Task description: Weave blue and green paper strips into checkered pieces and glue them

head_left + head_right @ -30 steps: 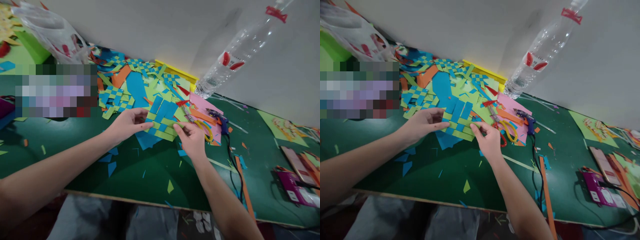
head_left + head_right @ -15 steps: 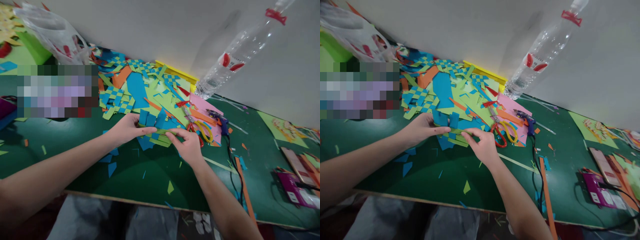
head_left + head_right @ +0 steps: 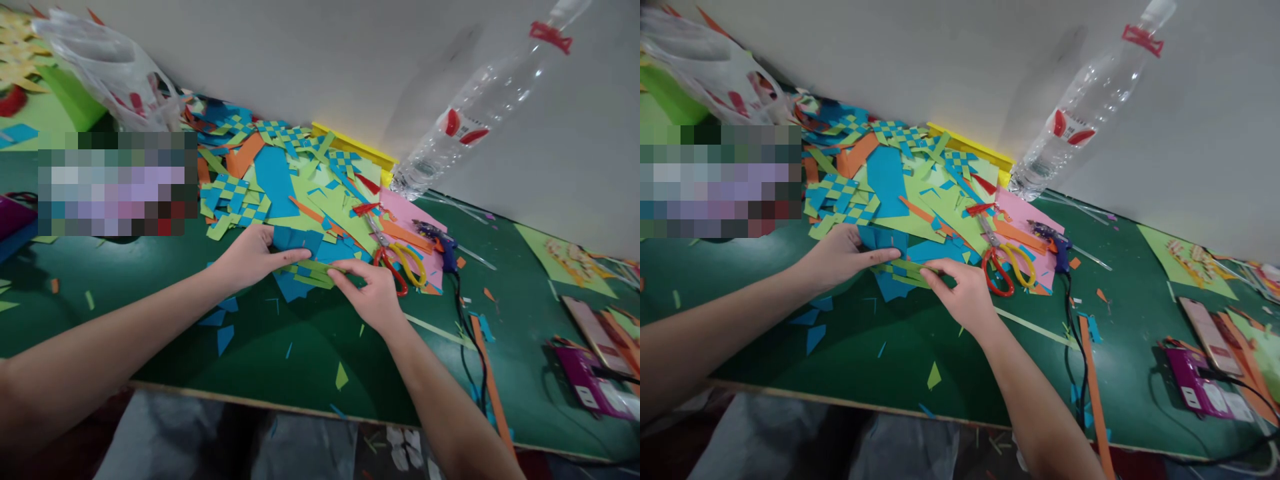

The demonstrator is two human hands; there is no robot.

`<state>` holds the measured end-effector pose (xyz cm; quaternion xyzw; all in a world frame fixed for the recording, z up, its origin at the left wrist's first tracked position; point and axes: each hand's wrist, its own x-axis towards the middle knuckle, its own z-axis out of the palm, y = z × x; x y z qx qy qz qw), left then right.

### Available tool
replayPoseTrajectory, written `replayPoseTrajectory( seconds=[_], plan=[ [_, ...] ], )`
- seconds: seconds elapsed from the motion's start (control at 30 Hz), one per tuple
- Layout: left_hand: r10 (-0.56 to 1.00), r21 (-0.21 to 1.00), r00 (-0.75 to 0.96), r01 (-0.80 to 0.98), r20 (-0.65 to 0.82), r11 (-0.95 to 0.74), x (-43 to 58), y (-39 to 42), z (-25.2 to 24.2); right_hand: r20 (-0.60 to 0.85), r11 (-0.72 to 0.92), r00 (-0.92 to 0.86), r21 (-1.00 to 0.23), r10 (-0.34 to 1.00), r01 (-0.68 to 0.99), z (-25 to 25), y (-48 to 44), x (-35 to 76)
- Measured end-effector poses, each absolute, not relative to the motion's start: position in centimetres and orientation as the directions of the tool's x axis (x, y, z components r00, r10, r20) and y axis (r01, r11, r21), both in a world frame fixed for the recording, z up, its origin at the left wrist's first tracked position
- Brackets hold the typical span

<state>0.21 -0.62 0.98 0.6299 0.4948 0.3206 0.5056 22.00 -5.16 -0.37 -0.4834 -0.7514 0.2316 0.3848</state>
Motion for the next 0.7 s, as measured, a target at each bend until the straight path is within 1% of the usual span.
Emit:
replayPoseTrajectory(
  seconds=[0.2, 0.33, 0.47, 0.53, 0.63, 0.7],
  plan=[
    [0.946, 0.949, 0.318, 0.313, -0.063, -0.042, 0.03, -0.41, 0.48, 0.347, 0.428, -0.250, -0.700, 0.904, 0.572, -0.22, -5.12, 22.00],
    [0.950, 0.941, 0.304, 0.336, -0.075, -0.033, -0.07, -0.39, 0.70, 0.353, 0.413, -0.219, -0.712, 0.910, 0.568, -0.16, -5.26, 21.98],
    [0.949, 0.949, 0.303, 0.316, -0.085, -0.016, -0.11, -0.39, 0.75, 0.363, 0.433, -0.243, -0.669, 0.900, 0.603, -0.28, -5.16, 22.04],
    [0.950, 0.952, 0.298, 0.307, -0.095, -0.001, -0.13, -0.37, 0.67, 0.349, 0.417, -0.236, -0.659, 0.907, 0.626, -0.34, -5.04, 22.11],
    [0.955, 0.957, 0.281, 0.289, -0.098, 0.014, -0.18, -0.30, 0.54, 0.331, 0.381, -0.201, -0.682, 0.922, 0.624, -0.37, -4.90, 22.23],
    [0.950, 0.957, 0.293, 0.288, -0.113, 0.026, -0.21, -0.26, 0.49, 0.346, 0.373, -0.169, -0.692, 0.923, 0.618, -0.40, -4.85, 22.31]
  ],
)
